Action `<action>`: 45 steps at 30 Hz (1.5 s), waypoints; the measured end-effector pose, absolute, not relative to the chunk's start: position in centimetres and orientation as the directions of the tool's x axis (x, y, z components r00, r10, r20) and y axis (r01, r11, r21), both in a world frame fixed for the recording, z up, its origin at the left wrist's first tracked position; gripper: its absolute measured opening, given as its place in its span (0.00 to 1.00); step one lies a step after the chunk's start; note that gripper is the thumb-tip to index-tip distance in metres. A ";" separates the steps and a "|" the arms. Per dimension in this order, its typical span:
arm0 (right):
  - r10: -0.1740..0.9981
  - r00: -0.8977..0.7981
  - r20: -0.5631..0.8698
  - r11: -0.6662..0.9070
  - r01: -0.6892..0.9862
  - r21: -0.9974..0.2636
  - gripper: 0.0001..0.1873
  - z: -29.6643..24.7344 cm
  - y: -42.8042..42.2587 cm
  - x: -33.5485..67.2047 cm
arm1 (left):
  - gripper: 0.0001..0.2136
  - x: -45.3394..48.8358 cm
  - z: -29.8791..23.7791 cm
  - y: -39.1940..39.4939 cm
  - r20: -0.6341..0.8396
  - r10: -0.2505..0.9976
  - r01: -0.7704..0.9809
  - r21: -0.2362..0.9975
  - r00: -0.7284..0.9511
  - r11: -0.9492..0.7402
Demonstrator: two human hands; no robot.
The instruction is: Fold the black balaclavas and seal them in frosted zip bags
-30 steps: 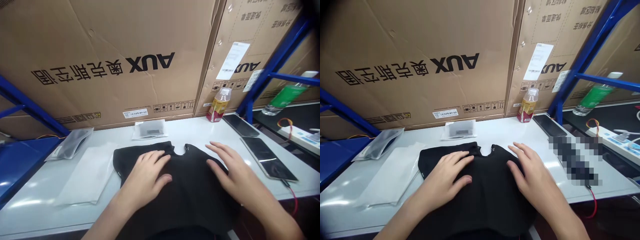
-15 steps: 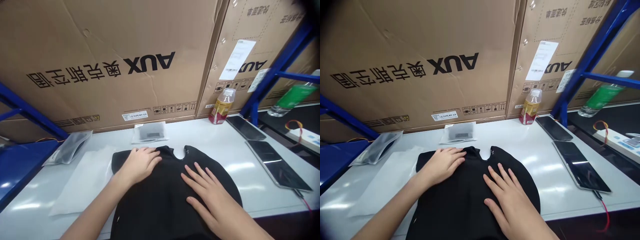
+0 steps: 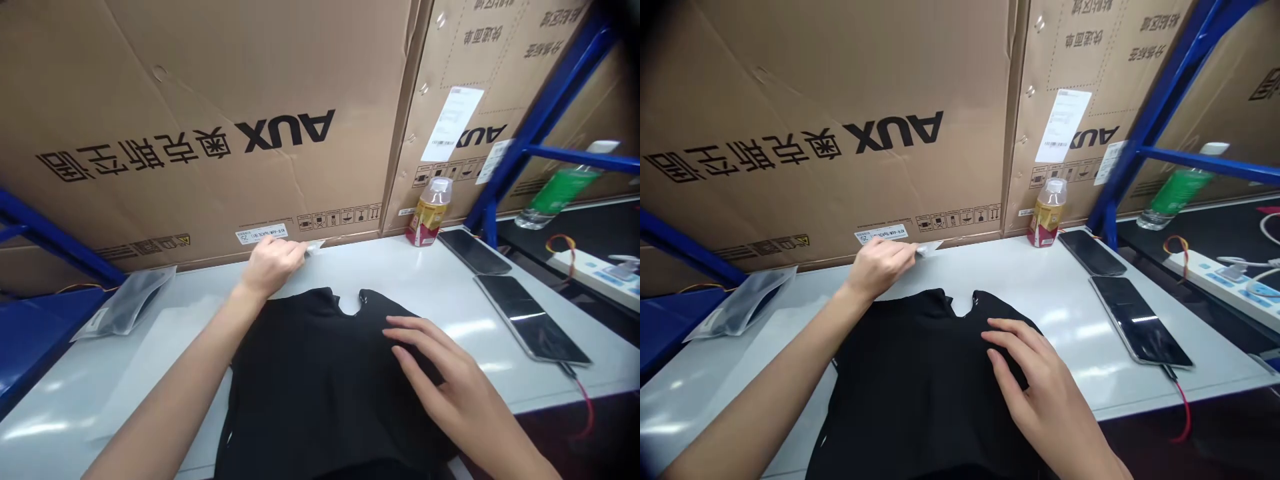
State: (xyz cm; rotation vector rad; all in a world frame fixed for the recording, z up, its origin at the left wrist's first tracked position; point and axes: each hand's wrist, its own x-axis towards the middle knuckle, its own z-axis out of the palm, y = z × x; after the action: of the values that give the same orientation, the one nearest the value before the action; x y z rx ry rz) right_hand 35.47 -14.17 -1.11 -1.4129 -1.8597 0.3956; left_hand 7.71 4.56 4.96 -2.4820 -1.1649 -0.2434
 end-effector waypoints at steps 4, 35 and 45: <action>0.843 -0.216 0.492 0.504 0.636 -0.585 0.23 0.2 -14.0 33.8 | 0.13 7.7 6.7 -6.8 0.523 0.292 0.535 -0.405 0.801 -0.742; 0.653 -0.341 0.677 0.718 0.565 -0.407 0.13 -1.3 -16.4 33.4 | 0.08 0.6 1.3 -14.7 0.702 0.491 0.795 -0.179 0.516 -0.580; 0.834 -0.366 0.412 0.543 0.675 -0.500 0.10 -1.5 -16.1 35.5 | 0.06 2.5 2.6 -16.7 0.442 0.700 0.738 0.116 0.561 -0.665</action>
State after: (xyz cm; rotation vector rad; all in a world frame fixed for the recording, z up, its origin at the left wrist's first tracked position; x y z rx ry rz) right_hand 35.55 -16.06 -1.51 -1.2121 -2.1458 0.3248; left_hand 2.55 -16.68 2.62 -2.7021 -1.2474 -0.7090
